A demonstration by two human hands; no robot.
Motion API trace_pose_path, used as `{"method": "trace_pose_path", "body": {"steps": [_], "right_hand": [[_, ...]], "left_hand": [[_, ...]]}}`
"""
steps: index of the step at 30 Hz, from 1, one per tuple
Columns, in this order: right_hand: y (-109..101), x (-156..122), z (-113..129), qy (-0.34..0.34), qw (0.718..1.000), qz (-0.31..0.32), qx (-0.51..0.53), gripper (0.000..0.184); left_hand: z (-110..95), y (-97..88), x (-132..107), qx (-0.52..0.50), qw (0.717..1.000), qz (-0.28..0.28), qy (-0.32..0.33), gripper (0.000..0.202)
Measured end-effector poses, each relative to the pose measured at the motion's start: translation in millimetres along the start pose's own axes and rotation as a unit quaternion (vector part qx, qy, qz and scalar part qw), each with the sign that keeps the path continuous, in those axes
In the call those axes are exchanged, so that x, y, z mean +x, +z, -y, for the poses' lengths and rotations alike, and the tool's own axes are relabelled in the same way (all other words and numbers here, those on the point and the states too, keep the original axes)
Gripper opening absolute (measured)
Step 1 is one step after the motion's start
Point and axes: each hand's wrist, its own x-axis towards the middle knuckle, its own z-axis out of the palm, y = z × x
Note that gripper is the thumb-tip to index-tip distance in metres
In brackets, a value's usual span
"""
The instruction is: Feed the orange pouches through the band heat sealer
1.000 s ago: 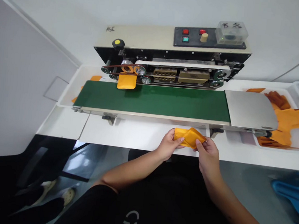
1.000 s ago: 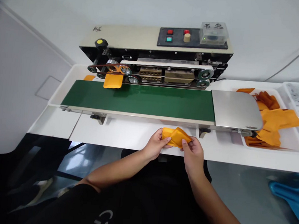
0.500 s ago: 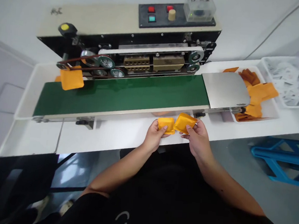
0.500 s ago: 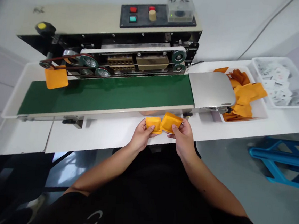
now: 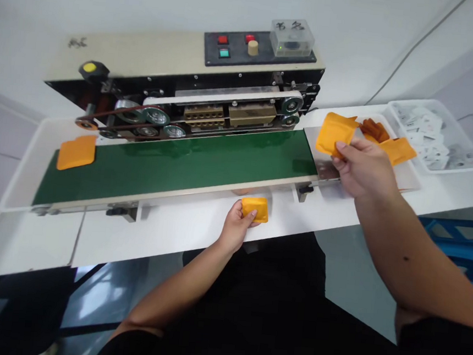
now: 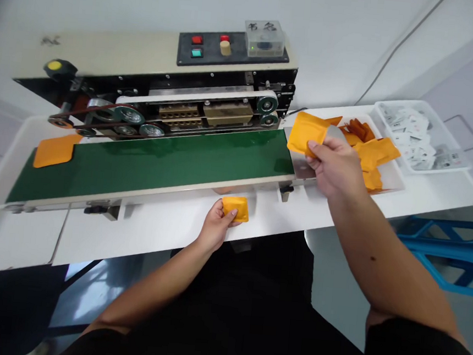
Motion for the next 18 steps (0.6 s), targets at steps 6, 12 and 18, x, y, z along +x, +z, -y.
{"method": "trace_pose_path", "body": {"steps": [6, 12, 18], "right_hand": [[19.4, 39.1, 11.5, 0.070, 0.994, 0.060, -0.052, 0.024], [35.8, 51.4, 14.0, 0.101, 0.990, 0.064, -0.069, 0.027], [53.0, 52.1, 18.5, 0.119, 0.988, 0.056, -0.078, 0.027]], "left_hand": [[-1.2, 0.3, 0.7, 0.004, 1.000, 0.000, -0.002, 0.065], [-3.2, -0.1, 0.4, 0.009, 1.000, -0.003, -0.008, 0.067], [-4.0, -0.4, 1.7, 0.005, 1.000, 0.003, -0.010, 0.067]]}}
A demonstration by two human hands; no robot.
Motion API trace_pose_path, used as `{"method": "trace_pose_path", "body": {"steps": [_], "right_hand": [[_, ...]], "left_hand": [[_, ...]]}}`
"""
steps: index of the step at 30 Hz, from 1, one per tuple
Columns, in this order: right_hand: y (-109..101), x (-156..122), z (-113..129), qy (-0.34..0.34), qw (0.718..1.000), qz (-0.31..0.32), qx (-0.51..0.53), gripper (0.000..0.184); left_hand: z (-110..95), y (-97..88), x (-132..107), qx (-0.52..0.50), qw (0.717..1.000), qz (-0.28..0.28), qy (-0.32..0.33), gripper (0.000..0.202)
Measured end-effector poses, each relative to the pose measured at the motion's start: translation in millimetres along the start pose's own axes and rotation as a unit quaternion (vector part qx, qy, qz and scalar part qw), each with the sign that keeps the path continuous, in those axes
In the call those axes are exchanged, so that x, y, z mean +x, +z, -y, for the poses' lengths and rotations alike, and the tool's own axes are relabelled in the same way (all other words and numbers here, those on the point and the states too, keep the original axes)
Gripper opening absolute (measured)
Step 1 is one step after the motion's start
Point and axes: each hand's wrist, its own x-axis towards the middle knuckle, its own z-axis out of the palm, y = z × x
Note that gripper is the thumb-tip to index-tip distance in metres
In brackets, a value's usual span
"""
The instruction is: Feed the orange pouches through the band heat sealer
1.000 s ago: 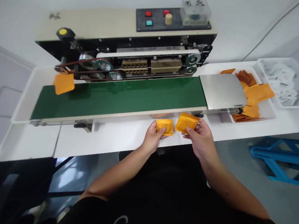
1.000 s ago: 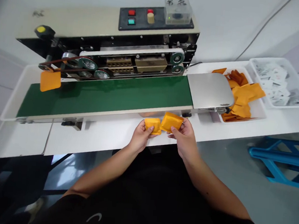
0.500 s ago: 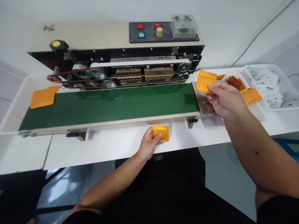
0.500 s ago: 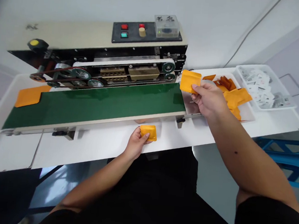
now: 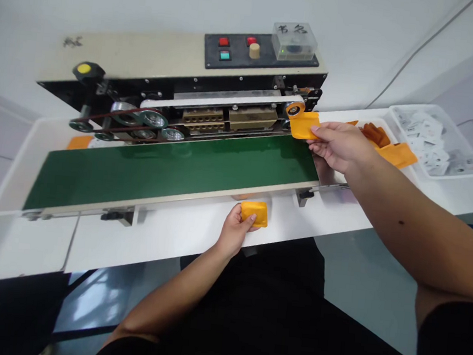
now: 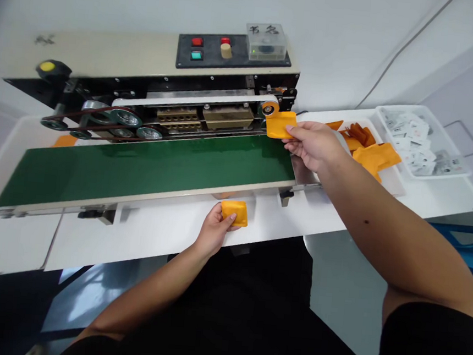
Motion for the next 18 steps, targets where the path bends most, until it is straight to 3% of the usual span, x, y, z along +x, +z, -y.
{"method": "trace_pose_path", "body": {"steps": [6, 10, 14, 18], "right_hand": [[1.8, -9.5, -1.0, -0.014, 0.999, 0.043, -0.021, 0.011], [-10.4, -40.3, -15.4, -0.049, 0.996, 0.021, -0.067, 0.020], [-22.6, -100.6, -59.5, -0.101, 0.989, 0.069, -0.085, 0.031], [-23.7, -145.1, -129.4, -0.032, 0.980, 0.148, -0.129, 0.036]], "left_hand": [[1.4, -1.9, 1.6, -0.005, 1.000, 0.003, 0.001, 0.067], [1.3, -2.9, 1.3, -0.010, 1.000, 0.006, -0.003, 0.067], [1.8, -2.5, 1.8, -0.020, 1.000, 0.008, -0.005, 0.068], [5.6, -1.6, 4.3, -0.032, 0.999, 0.009, -0.010, 0.068]]}}
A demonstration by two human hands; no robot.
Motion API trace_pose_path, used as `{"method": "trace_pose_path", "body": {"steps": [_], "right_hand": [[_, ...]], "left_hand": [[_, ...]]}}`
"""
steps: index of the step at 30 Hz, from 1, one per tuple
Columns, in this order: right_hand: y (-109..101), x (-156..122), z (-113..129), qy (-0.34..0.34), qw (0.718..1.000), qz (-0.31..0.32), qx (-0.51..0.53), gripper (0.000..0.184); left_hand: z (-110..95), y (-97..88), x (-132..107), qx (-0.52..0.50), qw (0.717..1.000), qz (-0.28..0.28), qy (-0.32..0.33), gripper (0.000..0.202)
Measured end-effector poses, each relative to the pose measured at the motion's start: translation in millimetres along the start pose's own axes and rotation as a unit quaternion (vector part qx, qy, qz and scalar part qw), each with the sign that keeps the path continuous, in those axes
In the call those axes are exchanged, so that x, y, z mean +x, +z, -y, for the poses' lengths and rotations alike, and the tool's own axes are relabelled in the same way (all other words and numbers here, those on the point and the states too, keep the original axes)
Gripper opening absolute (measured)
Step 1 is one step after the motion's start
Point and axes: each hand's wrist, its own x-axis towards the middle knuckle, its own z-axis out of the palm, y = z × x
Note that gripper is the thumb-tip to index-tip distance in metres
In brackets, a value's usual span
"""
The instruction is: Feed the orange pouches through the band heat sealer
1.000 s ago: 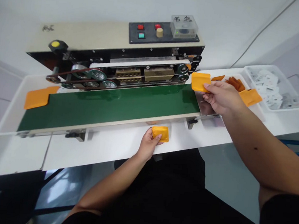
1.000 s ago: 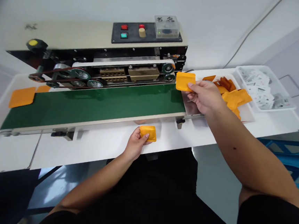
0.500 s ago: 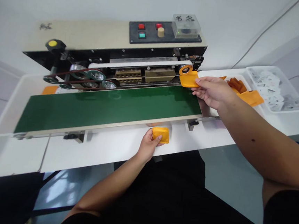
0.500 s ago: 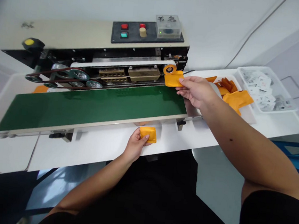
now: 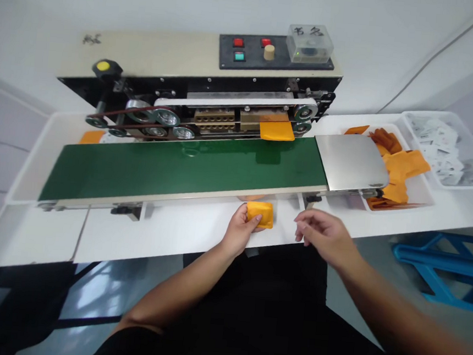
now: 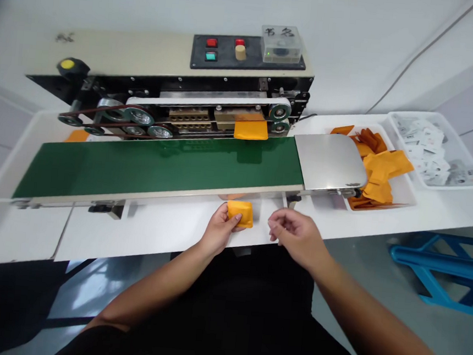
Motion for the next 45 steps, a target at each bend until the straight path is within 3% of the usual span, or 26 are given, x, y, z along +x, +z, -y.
{"method": "trace_pose_path", "body": {"steps": [3, 6, 11, 14, 17, 25, 28, 31, 34, 38, 41, 45], "right_hand": [[21.2, -2.7, -46.4, 0.032, 0.999, -0.007, 0.001, 0.040], [37.0, 6.9, -77.6, 0.023, 0.999, -0.037, -0.002, 0.042], [52.4, 15.3, -90.3, -0.006, 1.000, -0.019, -0.022, 0.042], [56.7, 14.3, -85.6, -0.010, 1.000, -0.014, -0.017, 0.036], [56.8, 12.3, -78.1, -0.003, 0.999, -0.034, -0.010, 0.035], [48.9, 2.9, -49.8, 0.002, 0.998, -0.062, 0.026, 0.036], [35.5, -2.7, -29.3, -0.015, 0.996, -0.087, 0.034, 0.030], [7.1, 2.0, 0.5, -0.074, 0.982, -0.165, 0.045, 0.022], [-29.4, 24.8, 33.7, -0.128, 0.960, -0.238, 0.074, 0.019], [-65.6, 71.0, 68.5, -0.112, 0.953, -0.256, 0.115, 0.014], [-74.1, 100.9, 84.2, -0.098, 0.962, -0.233, 0.107, 0.006], [-67.5, 123.2, 98.4, -0.067, 0.965, -0.231, 0.104, 0.013]], "left_hand": [[2.8, 0.6, 0.7, -0.003, 1.000, -0.002, 0.006, 0.067], [3.7, 2.2, -1.9, -0.003, 1.000, -0.002, 0.009, 0.064], [1.1, 9.0, -9.2, -0.009, 1.000, 0.008, 0.014, 0.059], [-1.7, 11.9, -10.7, 0.007, 0.998, 0.005, 0.061, 0.055], [-5.5, 12.5, -11.2, 0.032, 0.995, 0.007, 0.098, 0.051], [-16.3, 12.8, -15.8, 0.041, 0.995, 0.029, 0.089, 0.049], [-19.1, 9.5, -16.9, 0.050, 0.993, 0.055, 0.090, 0.050], [-20.7, 3.7, -18.2, 0.075, 0.990, 0.068, 0.094, 0.049], [-19.7, -1.5, -19.5, 0.094, 0.989, 0.066, 0.095, 0.047], [-15.7, -4.1, -19.5, 0.098, 0.988, 0.071, 0.097, 0.046], [-14.2, -3.7, -18.4, 0.102, 0.988, 0.070, 0.098, 0.045], [-15.4, -3.1, -16.7, 0.102, 0.988, 0.067, 0.096, 0.045]]}}
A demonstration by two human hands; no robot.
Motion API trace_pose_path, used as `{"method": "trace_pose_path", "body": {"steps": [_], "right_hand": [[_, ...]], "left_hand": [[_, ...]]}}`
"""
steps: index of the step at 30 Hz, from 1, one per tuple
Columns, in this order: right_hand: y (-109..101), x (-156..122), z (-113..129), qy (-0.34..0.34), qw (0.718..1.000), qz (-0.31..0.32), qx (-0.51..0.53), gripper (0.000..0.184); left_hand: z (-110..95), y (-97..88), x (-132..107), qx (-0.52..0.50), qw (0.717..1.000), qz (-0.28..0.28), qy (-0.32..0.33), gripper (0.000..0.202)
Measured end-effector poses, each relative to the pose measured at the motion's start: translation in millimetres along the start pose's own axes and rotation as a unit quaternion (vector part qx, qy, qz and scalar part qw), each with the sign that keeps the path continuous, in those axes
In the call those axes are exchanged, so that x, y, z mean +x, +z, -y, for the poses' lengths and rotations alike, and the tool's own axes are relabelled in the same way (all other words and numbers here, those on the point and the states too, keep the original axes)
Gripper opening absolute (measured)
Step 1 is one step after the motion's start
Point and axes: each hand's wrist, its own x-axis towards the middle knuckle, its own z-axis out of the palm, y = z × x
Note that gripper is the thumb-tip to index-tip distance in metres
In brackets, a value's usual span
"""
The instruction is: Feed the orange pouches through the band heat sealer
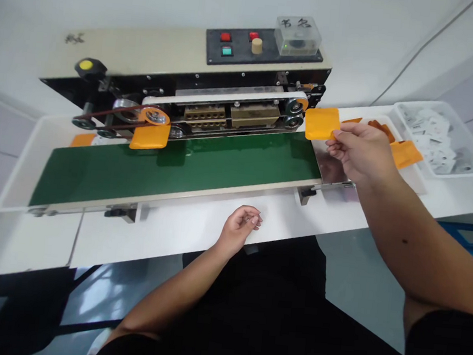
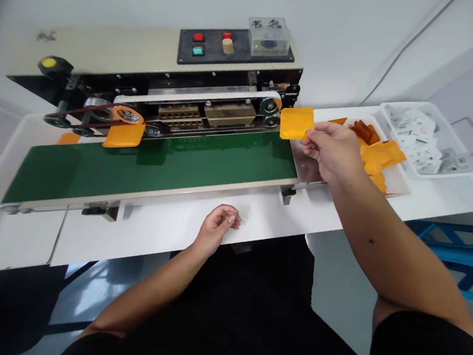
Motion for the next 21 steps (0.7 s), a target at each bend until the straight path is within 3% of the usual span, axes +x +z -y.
{"method": "trace_pose_path", "body": {"steps": [5, 13, 15, 21], "right_hand": [[16.0, -0.7, 5.8, 0.052, 0.998, 0.024, 0.016, 0.022], [22.8, 2.8, 2.3, 0.055, 0.996, 0.065, 0.001, 0.011], [22.2, 1.8, 4.1, 0.065, 0.994, 0.091, -0.019, 0.006], [0.1, -25.6, 6.5, 0.043, 0.987, 0.116, -0.099, 0.024]], "left_hand": [[-1.5, -0.7, 2.3, 0.004, 1.000, -0.002, 0.003, 0.044], [-0.1, -1.3, 4.7, 0.007, 1.000, 0.003, 0.000, 0.042], [-0.5, -1.3, 5.1, 0.007, 1.000, 0.002, 0.001, 0.042], [-4.5, -2.2, 4.5, 0.002, 1.000, -0.007, -0.001, 0.045]]}}
